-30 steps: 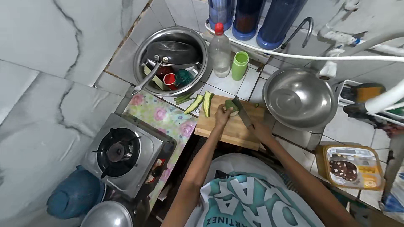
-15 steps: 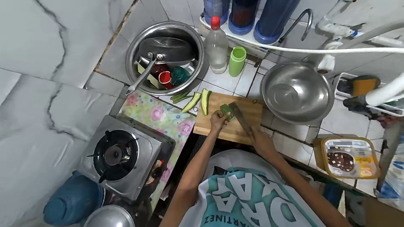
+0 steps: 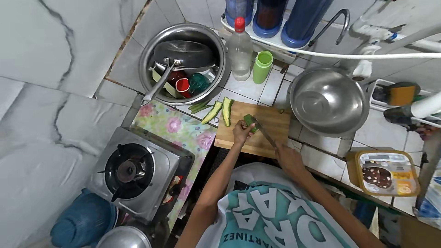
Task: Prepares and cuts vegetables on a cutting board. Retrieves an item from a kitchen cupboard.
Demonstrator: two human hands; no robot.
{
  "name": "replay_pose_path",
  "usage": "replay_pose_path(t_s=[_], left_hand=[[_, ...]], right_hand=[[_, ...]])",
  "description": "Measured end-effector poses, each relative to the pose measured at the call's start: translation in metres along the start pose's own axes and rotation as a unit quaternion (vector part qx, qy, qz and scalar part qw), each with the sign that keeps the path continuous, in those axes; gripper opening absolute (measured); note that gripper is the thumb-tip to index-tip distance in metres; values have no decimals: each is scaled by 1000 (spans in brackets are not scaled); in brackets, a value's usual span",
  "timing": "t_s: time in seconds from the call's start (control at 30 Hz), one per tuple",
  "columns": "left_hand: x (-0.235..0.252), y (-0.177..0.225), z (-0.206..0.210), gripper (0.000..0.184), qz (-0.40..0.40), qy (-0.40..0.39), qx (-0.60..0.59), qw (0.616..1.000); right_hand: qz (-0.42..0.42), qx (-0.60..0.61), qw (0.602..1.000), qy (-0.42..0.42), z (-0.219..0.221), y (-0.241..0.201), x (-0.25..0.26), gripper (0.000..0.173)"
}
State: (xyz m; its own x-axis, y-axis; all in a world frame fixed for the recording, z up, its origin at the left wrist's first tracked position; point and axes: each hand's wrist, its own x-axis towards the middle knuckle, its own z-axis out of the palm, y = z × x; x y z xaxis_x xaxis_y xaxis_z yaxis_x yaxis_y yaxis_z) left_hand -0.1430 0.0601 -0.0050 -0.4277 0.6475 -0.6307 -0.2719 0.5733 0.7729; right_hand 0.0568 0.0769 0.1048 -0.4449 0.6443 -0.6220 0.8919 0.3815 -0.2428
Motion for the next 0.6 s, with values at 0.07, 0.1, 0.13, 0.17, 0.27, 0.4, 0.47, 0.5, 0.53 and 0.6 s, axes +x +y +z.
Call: replay_pose_path(t_s=[0.07, 0.1, 0.13, 0.17, 0.27, 0.4, 0.47, 0.5, 0.53, 0.6], left_hand=[[1, 0, 0, 37, 3, 2, 14, 1000], [2, 0, 0, 38, 4, 2, 19, 1000], [3, 0, 0, 38, 6, 1, 23, 1000], [3, 0, 0, 39, 8, 0, 26, 1000], [5, -4, -3, 38, 17, -11, 40, 999], [4, -3, -4, 40, 28, -13, 54, 998], [3, -2, -4, 41, 30, -10, 58, 998], [2, -3, -4, 40, 33, -9, 58, 998], [2, -3, -3, 40, 38, -8, 57, 998], [-1, -5, -4, 41, 44, -3, 57, 997]], right_hand=[[8, -5, 1000, -25, -7, -4, 4, 43], [7, -6, 999, -32, -9, -5, 6, 44], [5, -6, 999, -38, -11, -6, 9, 45], [2, -6, 999, -42, -14, -8, 12, 45], [-7, -11, 999, -50, -21, -16, 20, 45], [-3, 0, 999, -48, -23, -27, 36, 46], [-5, 13, 999, -48, -18, -30, 48, 47], [-12, 26, 999, -38, -14, -33, 55, 47], [-23, 41, 999, -27, -12, -38, 63, 47], [-45, 75, 996, -8, -7, -45, 75, 45]])
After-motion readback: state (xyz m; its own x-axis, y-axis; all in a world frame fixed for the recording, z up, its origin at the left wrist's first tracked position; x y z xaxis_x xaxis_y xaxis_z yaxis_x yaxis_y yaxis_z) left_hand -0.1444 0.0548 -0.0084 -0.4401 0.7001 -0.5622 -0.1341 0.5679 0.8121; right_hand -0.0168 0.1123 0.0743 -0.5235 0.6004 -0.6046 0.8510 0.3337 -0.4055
